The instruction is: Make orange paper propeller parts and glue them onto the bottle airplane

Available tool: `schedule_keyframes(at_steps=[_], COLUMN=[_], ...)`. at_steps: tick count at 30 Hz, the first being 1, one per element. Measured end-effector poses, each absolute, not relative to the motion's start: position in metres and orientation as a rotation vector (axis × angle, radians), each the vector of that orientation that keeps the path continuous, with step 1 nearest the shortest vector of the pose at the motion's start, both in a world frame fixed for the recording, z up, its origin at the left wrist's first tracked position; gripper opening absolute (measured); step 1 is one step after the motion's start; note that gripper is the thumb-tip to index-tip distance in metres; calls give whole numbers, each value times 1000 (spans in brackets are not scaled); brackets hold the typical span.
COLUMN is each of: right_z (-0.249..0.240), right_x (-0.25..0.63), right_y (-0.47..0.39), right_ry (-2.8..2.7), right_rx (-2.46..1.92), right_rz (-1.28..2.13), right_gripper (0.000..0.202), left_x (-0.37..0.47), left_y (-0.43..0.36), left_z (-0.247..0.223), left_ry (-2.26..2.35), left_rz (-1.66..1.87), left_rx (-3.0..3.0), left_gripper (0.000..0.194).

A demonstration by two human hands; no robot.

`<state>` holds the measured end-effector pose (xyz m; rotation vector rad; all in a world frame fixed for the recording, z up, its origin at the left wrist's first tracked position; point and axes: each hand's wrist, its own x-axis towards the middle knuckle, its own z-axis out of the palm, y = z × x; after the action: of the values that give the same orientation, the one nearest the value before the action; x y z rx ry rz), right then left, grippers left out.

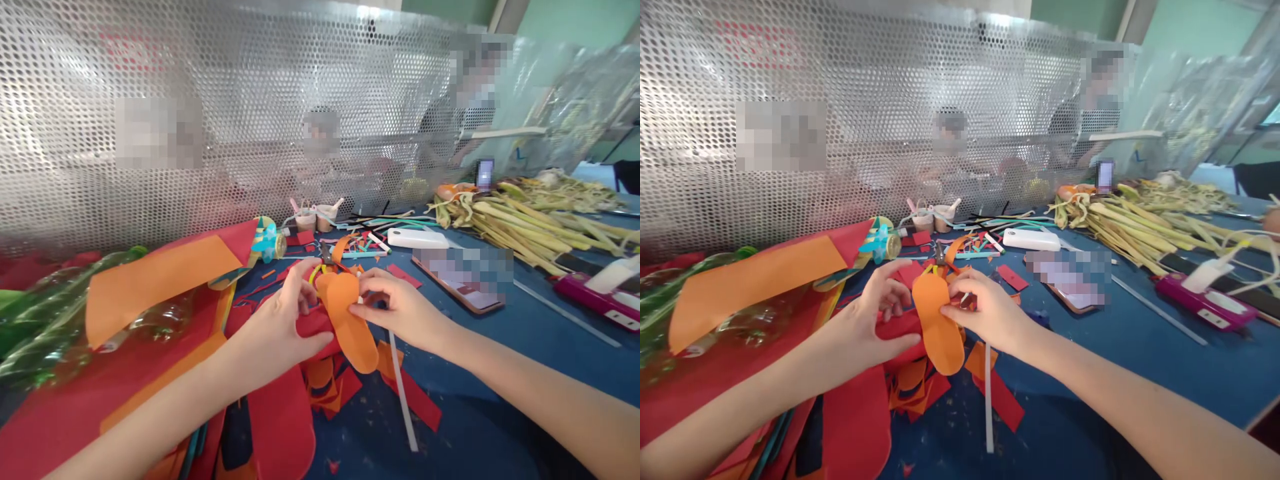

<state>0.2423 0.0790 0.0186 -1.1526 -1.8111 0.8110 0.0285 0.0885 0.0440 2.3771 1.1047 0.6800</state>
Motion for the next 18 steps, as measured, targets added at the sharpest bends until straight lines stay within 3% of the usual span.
schedule_keyframes(at_steps=[2,6,8,14,18], right_z=[18,16,16,25,35], right_x=[242,239,238,237,239], right_y=[78,77,75,67,65], right_ry=[-1846,-1863,-1866,-2009,-2091], right_rx=[-1137,-1127,-1129,-1197,-1182], right_rz=[767,698,641,418,445], right_gripper=[5,3,1,12,7], left_x=[28,29,31,37,40], left_y=[90,93,93,90,86], left_z=[42,40,40,39,38], left_ry=[1073,1032,1033,1045,1013], left_rz=[721,772,762,798,843], left_rx=[2443,2504,2491,2485,2507], left_gripper=[63,25,15,13,10])
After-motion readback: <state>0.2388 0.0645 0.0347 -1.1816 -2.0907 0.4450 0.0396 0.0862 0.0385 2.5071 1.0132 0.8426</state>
